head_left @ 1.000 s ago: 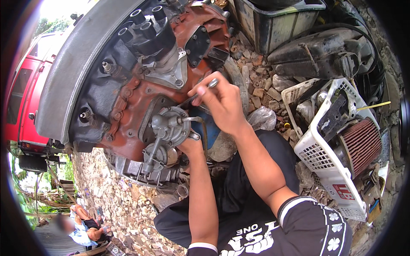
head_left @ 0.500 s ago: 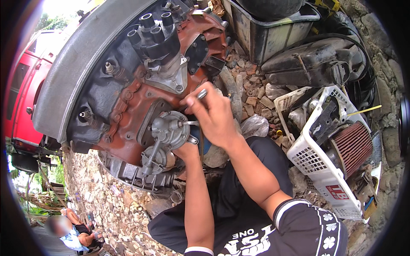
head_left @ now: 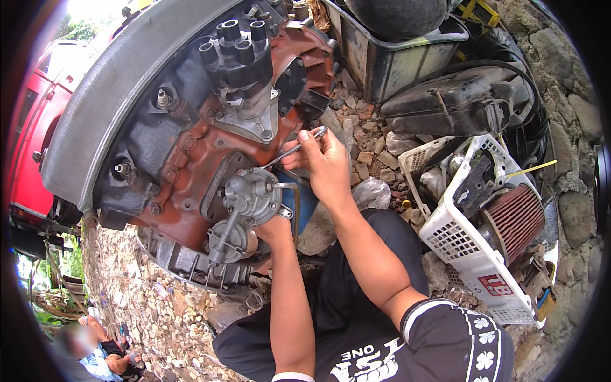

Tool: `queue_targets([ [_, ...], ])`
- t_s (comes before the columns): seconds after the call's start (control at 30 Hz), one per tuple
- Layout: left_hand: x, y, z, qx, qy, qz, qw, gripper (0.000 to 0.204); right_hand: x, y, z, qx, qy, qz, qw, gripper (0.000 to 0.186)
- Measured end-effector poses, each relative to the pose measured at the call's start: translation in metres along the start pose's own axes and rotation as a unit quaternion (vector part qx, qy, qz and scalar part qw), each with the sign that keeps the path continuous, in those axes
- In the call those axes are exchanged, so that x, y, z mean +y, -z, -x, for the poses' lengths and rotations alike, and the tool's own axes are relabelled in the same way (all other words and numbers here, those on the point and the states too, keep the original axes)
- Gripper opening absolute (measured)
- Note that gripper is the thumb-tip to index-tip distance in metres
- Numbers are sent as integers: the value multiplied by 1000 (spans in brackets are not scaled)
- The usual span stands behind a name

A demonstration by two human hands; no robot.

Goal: The person sits on the ground and uses a wrench to loosen and remove bolts from a carburetor attached to a red engine block. After removing the fasteners, the person detaches the carburetor and holds it in their hands.

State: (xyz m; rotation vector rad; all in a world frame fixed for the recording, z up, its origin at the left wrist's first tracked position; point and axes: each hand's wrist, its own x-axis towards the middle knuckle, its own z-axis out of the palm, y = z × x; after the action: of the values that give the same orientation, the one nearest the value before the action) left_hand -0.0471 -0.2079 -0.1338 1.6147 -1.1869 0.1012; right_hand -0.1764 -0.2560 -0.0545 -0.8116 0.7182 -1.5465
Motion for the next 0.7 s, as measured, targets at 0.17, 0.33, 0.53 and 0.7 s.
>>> queue_targets([
  [0.17,8,3,1,-11,-61,-65,996,29,1,5,-1,-6,-11,37,999,20],
  [0.33,11,8,-1,-18,-58,-58,996,40,-33,1,9,-202,210,275,916,18],
  [0.53,17,12,1,-14,-55,-60,997,39,-11,6,7,-106,179,99,973,20],
  [0.7,15,14,6,-46,-22,-93,994,35,10,17,-9,-23,-47,-79,995,20],
])
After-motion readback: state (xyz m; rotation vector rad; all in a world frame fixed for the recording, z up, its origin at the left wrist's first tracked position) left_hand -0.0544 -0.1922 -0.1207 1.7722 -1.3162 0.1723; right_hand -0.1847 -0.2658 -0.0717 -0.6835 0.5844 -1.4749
